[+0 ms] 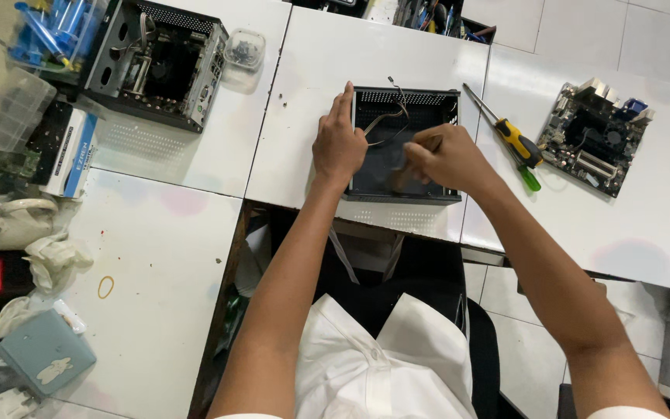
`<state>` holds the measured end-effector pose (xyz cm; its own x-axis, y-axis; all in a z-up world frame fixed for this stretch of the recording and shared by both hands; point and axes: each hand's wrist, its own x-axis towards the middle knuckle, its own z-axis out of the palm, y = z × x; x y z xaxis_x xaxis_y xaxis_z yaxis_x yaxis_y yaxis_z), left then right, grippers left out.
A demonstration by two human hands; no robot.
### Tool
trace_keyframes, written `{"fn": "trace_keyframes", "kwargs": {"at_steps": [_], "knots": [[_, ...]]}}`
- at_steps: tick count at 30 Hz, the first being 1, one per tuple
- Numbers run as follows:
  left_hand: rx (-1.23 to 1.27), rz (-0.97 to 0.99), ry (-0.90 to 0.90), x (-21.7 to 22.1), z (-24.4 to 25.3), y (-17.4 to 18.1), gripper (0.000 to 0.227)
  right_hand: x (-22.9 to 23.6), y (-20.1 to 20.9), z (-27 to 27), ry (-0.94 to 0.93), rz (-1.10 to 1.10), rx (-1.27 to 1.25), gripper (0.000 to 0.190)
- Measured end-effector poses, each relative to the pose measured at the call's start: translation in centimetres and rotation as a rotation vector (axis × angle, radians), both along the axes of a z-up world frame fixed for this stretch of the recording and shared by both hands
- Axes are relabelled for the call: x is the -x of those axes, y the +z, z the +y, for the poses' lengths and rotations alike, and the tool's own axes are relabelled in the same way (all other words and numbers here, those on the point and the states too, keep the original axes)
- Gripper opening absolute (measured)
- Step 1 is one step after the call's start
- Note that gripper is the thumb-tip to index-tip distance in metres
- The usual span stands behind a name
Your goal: The person cleans the interior of a computer case with a brush, then places a motherboard inside. They connect a cable to the motherboard and use a screwdriver to secure the board to the case.
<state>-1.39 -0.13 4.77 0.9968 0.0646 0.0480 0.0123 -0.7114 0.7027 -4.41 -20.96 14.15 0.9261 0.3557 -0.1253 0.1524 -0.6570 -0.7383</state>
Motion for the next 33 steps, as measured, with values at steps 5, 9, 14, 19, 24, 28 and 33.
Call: {"fn": "trace_keyframes", "kwargs": {"at_steps": [5,9,14,19,24,28,33], "knots": [[-0.034,0.019,0.011,-0.3,-0.1,-0.6,0.085,-1.1,-3.1,3.2,-0.151,0.039,-0.346,0.022],[-0.028,-0.018,0.001,0.1,0.0,-0.3,0.081,-3.7,-6.4,1.3,-0.249,-0.129,-0.371,0.02],[-0.022,-0.039,-0.005,-0.9,0.2,-1.9,0.066,-5.7,-8.8,1.4,-0.325,-0.228,-0.469,0.019],[-0.013,-0.059,0.018,-1.6,0.4,-3.4,0.059,-5.1,-8.8,2.7,-0.32,-0.32,-0.464,0.018],[-0.078,-0.037,0.001,-1.1,0.2,-1.6,0.058,-5.2,-8.0,1.8,-0.134,-0.613,-0.053,0.023],[-0.089,-0.066,0.026,-1.4,-0.1,-2.9,0.058,-6.1,-5.6,-1.0,-0.161,-0.689,0.278,0.027],[-0.025,-0.054,0.029,-1.4,-0.2,-2.4,0.057,-6.3,-2.7,-0.3,0.079,-0.523,-0.187,0.016]]}}
